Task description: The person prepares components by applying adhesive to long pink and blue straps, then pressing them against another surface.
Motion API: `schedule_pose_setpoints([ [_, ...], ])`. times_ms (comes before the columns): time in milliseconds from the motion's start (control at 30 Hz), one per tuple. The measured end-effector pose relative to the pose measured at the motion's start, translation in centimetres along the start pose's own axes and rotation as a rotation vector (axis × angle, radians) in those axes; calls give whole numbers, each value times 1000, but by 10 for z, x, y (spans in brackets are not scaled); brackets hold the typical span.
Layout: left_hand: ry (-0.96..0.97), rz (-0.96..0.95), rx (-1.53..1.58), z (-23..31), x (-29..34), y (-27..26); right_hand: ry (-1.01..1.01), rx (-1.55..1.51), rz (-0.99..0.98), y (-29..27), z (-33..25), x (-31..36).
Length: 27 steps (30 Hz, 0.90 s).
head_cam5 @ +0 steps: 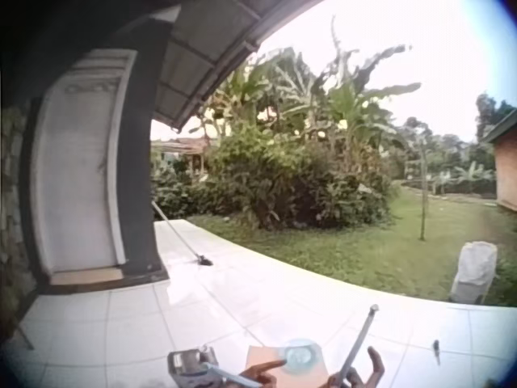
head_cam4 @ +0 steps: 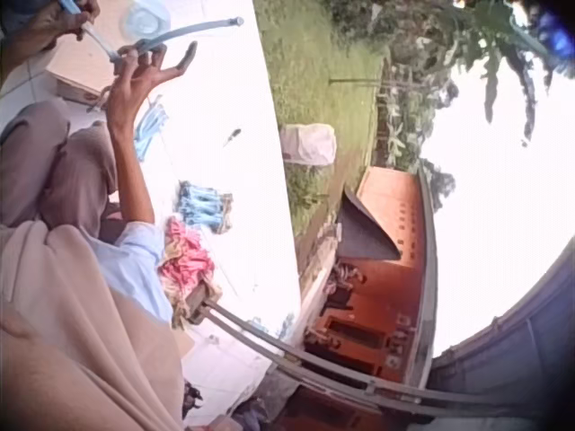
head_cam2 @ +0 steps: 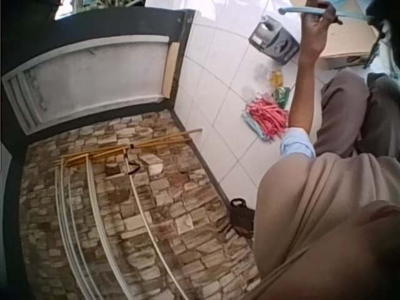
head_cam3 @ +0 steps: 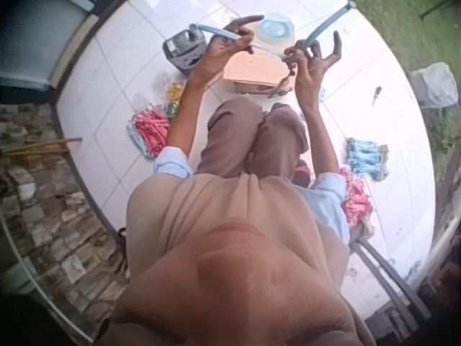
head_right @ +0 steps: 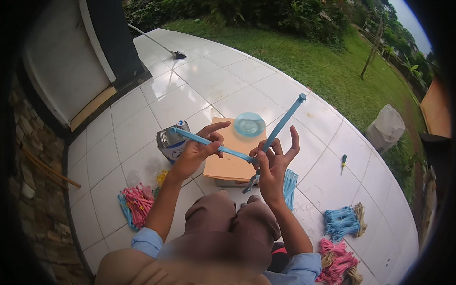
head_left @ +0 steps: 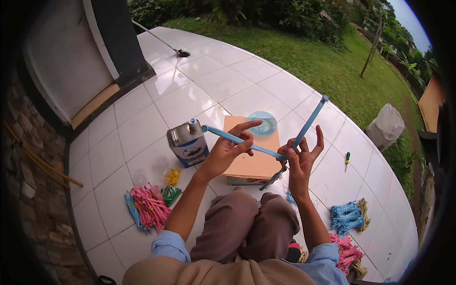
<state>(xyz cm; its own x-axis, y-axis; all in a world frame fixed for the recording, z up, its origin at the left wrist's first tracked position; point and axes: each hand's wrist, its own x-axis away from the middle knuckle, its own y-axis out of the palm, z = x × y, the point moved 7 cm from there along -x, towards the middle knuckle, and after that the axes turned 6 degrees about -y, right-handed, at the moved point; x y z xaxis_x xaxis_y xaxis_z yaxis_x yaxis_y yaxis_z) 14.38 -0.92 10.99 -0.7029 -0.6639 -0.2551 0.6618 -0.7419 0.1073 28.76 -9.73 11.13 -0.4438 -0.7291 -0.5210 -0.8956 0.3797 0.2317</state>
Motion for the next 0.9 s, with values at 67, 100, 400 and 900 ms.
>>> schedule_pose_setpoints([
  [67,-37,70,73,2,-1,0,-38,43,-16,-10,-15,-7],
  [100,-37,63,77,6,-2,2,-39,64,-48,-13,-22,-10],
  [400,-43,147,-73,-1,-41,15,-58,292,-235,-58,-35,-38],
  [900,-197,212,-531,-196,-88,-33,490,165,-318,-130,227,-56],
])
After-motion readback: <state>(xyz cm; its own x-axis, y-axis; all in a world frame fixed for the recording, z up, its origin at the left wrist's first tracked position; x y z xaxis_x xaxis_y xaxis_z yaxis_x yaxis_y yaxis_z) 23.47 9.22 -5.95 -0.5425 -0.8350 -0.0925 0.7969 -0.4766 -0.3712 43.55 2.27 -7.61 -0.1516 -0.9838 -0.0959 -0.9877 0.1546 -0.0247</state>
